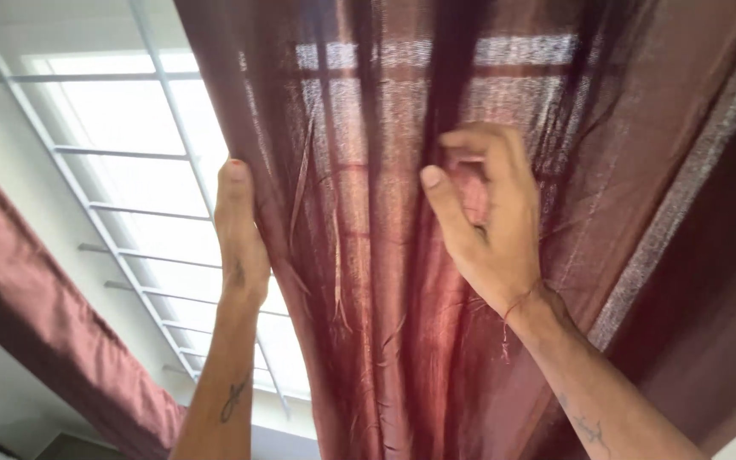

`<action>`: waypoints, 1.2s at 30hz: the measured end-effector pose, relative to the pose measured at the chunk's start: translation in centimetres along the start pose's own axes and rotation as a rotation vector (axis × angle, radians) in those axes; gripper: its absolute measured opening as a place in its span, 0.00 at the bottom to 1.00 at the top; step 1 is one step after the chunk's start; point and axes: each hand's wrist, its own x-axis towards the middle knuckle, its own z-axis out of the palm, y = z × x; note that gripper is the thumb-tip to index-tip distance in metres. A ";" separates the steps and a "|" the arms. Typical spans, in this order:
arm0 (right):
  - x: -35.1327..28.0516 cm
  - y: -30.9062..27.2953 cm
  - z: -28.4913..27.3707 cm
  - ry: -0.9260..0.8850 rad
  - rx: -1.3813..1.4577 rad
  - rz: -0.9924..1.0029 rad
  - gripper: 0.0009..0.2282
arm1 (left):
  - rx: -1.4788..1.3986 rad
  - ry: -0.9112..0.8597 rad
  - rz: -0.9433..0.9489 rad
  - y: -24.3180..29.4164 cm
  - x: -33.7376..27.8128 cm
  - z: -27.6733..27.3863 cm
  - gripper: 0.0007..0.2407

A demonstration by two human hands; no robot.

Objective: The person adjusts a pair of maroon curtains on a metal rod in a room. They gather the fabric, tie knots in the curtain panels to hold them back, and smooth the material along the rod to ensure even spacing and a neat appearance.

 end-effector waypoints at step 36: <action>5.2 -9.2 6.7 0.029 -0.645 -0.368 0.07 | -0.459 0.257 -0.032 5.6 21.9 -8.9 0.20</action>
